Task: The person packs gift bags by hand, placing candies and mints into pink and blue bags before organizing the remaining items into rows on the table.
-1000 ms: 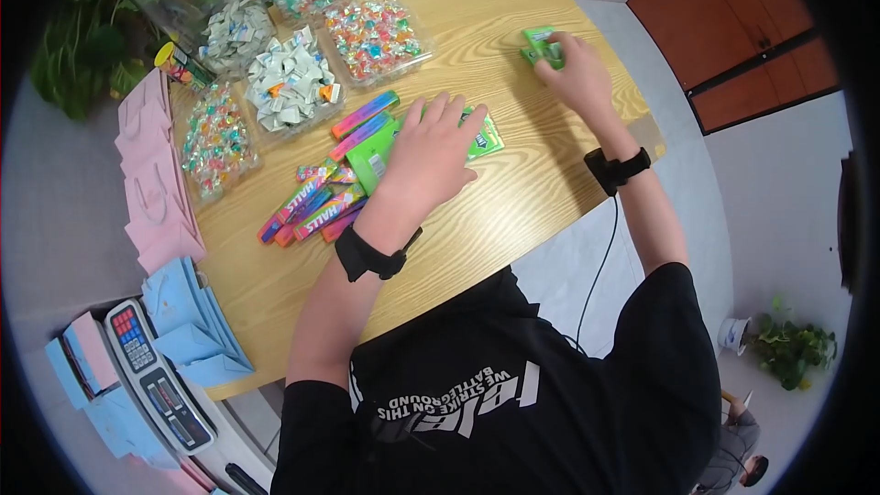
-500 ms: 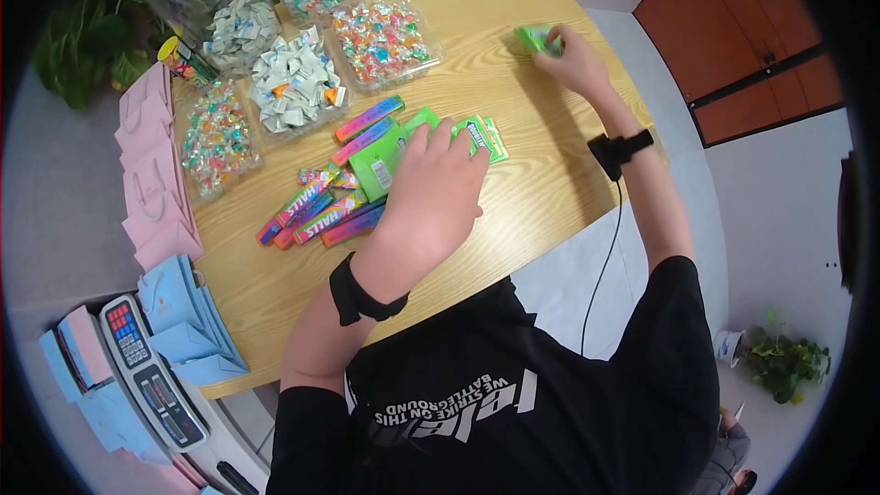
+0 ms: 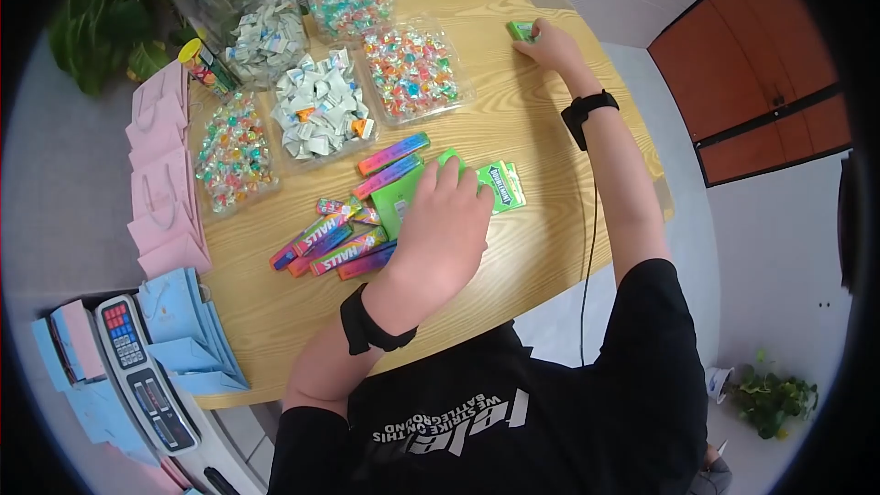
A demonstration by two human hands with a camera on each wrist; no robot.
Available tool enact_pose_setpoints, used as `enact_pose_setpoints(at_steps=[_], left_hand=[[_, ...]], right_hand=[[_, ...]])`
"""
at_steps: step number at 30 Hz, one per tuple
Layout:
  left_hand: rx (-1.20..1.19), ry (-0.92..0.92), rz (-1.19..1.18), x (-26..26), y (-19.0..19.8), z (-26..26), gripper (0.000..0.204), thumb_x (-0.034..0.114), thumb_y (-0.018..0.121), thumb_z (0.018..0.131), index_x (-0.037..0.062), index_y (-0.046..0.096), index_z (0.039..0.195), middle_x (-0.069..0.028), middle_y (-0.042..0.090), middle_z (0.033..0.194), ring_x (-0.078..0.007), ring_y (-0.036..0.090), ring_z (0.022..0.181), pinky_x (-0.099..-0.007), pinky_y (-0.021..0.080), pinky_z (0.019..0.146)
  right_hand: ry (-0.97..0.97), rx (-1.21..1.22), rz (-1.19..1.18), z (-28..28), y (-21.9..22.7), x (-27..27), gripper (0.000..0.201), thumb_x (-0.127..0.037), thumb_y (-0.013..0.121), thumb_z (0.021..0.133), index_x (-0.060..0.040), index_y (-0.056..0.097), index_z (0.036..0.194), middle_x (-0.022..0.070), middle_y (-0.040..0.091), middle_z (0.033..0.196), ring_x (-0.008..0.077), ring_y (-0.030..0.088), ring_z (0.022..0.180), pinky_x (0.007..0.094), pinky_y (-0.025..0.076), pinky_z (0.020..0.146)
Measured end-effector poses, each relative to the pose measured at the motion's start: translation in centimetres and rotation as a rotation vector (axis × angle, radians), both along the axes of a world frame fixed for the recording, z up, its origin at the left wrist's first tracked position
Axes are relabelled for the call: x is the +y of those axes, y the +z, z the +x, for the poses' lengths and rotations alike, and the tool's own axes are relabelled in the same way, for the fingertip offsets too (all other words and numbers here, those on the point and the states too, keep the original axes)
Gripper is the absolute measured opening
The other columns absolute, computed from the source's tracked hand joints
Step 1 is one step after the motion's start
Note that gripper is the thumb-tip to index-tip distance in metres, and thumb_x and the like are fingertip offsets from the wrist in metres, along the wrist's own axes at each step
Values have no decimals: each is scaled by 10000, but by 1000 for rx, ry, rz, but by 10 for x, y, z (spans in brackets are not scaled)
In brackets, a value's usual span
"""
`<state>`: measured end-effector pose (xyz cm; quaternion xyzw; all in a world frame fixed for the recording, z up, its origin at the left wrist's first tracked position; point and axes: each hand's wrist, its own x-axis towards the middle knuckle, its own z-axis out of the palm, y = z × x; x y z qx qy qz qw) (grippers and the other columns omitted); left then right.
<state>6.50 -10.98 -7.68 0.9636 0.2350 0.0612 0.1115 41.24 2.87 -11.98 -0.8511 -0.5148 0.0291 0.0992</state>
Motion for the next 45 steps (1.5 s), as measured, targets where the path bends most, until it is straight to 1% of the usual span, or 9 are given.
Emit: enact_pose_setpoints(at_steps=[11,13,17,24,32,34,36,39,45], left_hand=[[75,-18,-205,8,8,0,471,236,771,733,39,602,1126,-149,579,1178,-314,487,1208,-424,368,1031],[57,-3,-199,12,9,-3,460,230,768,737,38,605,1122,-149,578,1182,-311,491,1204,-422,377,1022],[54,35,-182,16,12,-7,441,227,758,746,27,611,1111,-157,593,1172,-310,508,1188,-424,380,1020],[62,-5,-201,10,10,-6,481,250,742,766,29,603,1170,-160,602,1190,-316,528,1173,-419,393,1013],[85,-17,-184,8,10,-4,489,248,740,764,31,598,1179,-158,608,1175,-304,533,1168,-416,401,1008],[85,-4,-185,10,10,-4,489,248,742,762,31,598,1176,-158,610,1168,-306,534,1166,-415,402,1006],[84,0,-199,11,8,-6,482,249,742,765,32,597,1171,-162,613,1154,-313,540,1154,-415,405,1002],[75,6,-186,11,9,-8,478,253,742,770,30,596,1167,-166,612,1152,-315,543,1150,-416,408,998],[96,-12,-191,6,18,-5,502,262,742,775,28,588,1191,-170,608,1181,-316,537,1170,-418,406,1003]], right_hand=[[29,-237,63,-13,-3,-21,604,-500,667,816,-82,545,1235,143,644,1156,309,618,1052,402,495,877],[471,76,236,-23,10,-48,611,-425,726,807,-137,519,1304,170,569,1293,301,540,1187,433,437,970],[862,370,-146,-80,43,-142,783,-317,792,764,-143,417,1429,112,537,1339,277,483,1215,438,400,1015],[720,350,-98,-115,28,-190,933,-147,830,662,-145,352,1463,162,572,1269,322,507,1168,406,421,1002],[565,105,-59,-13,10,-178,625,65,625,742,-141,543,1327,154,434,1438,326,368,1346,401,377,1081],[521,213,-52,-8,3,-177,521,21,616,796,-148,573,1287,149,380,1483,336,312,1386,403,374,1086],[217,120,39,-19,-4,-180,415,-47,578,866,-179,590,1259,146,389,1484,365,294,1393,457,338,1098],[161,160,-29,-28,-3,-181,340,-100,546,904,-168,590,1235,150,392,1479,361,312,1389,494,278,1122],[444,-19,5,-4,-19,-159,377,-251,619,871,-149,569,1231,142,444,1421,326,426,1309,446,352,1075]])
